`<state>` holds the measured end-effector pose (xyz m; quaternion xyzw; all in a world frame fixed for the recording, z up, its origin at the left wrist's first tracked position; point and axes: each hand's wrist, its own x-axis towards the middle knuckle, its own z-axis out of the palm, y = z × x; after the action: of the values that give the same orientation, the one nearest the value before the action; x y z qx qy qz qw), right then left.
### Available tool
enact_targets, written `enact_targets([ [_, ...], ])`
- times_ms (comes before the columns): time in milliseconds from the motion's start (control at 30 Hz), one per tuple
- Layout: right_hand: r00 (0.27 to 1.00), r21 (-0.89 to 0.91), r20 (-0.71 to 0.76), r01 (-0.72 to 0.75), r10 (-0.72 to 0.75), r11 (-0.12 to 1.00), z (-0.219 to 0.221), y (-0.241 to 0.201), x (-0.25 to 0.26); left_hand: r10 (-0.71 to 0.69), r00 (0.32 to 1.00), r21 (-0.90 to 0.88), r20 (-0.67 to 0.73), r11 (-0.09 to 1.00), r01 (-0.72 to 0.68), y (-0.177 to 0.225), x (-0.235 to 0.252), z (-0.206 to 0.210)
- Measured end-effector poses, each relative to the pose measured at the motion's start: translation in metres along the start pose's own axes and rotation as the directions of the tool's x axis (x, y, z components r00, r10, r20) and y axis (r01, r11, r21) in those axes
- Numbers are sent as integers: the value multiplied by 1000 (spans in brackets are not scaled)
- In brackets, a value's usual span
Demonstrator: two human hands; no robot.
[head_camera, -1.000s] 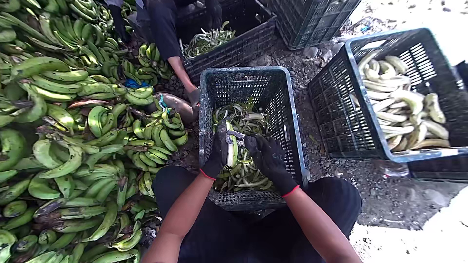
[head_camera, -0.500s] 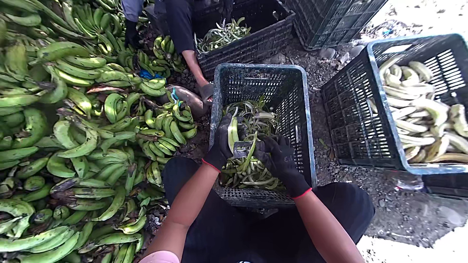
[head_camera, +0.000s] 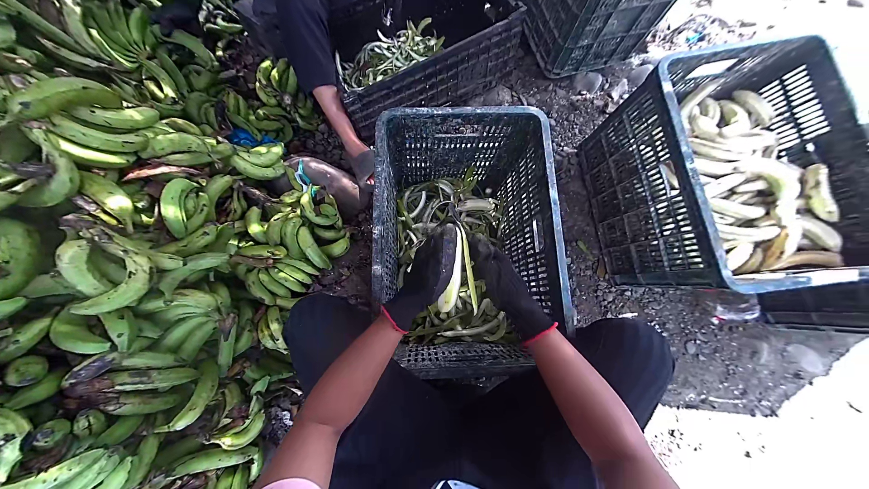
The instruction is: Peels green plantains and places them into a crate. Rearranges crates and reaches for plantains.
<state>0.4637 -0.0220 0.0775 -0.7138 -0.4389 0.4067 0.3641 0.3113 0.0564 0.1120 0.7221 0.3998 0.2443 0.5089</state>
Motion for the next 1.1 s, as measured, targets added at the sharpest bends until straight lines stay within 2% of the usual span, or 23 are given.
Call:
enact_targets([
  [33, 999, 44, 34, -6, 5, 999, -2, 2, -1, -11, 998, -15, 58, 1000, 11, 2, -1, 0],
  [100, 1000, 96, 17, -21, 19, 995, -5, -3, -6, -45, 993, -259, 111, 963, 73, 1, 0, -1],
  [167, 995, 67, -89, 38, -32, 997, -5, -8, -9, -70, 992, -602, 103, 790, 118, 6, 7, -6],
  [200, 986, 1, -131, 103, -102, 995, -6, -10, -10, -72, 994, -705, 80, 701, 108, 8, 13, -11],
  [267, 948, -212, -110, 272, -299, 939, -9, -6, -9, -64, 996, -789, 69, 608, 93, 4, 22, -25],
  [333, 881, -381, -40, 422, -471, 822, -11, 1, -5, -111, 990, -829, 84, 544, 131, 0, 29, -40],
  [433, 825, -450, 2, 505, -565, 736, -11, -4, -7, -133, 980, -890, 149, 415, 191, -5, 33, -54],
  [500, 816, -473, -5, 507, -577, 720, -9, -6, -7, -135, 982, -872, 132, 455, 180, -4, 32, -53],
  [567, 846, -491, -8, 461, -533, 739, -8, -7, -8, -138, 989, -783, 51, 610, 126, 1, 30, -46],
  [667, 944, -397, -43, 284, -326, 873, -3, -8, -8, -80, 994, -579, -79, 815, 20, 3, 25, -34],
  [733, 981, -232, -104, 133, -161, 964, 0, -9, -7, 8, 998, -458, -70, 888, -39, 3, 18, -22],
  [767, 989, -136, -126, 54, -71, 989, -1, -9, -7, 9, 999, -372, -44, 928, -25, 3, 13, -17],
  [800, 994, -55, -102, -34, 29, 998, -5, -9, -9, -25, 1000, -273, 8, 962, 26, 4, 6, -14],
  [867, 993, 26, -50, -106, 107, 994, -15, -6, -14, -74, 995, -282, 73, 955, 91, 6, 4, -7],
  [933, 997, 78, -56, -46, 50, 996, -19, -9, -20, -78, 993, -489, 91, 865, 113, 8, 13, -11],
  [1000, 992, 14, -103, 72, -70, 997, -20, -13, -20, -122, 991, -606, 50, 785, 127, 7, 23, -22],
  [1033, 981, -96, -106, 153, -163, 984, -22, -15, -18, -152, 988, -605, -1, 787, 121, 4, 27, -29],
  [1100, 947, -354, -11, 296, -320, 887, -27, -11, -13, -139, 989, -611, -54, 788, 78, 0, 31, -39],
])
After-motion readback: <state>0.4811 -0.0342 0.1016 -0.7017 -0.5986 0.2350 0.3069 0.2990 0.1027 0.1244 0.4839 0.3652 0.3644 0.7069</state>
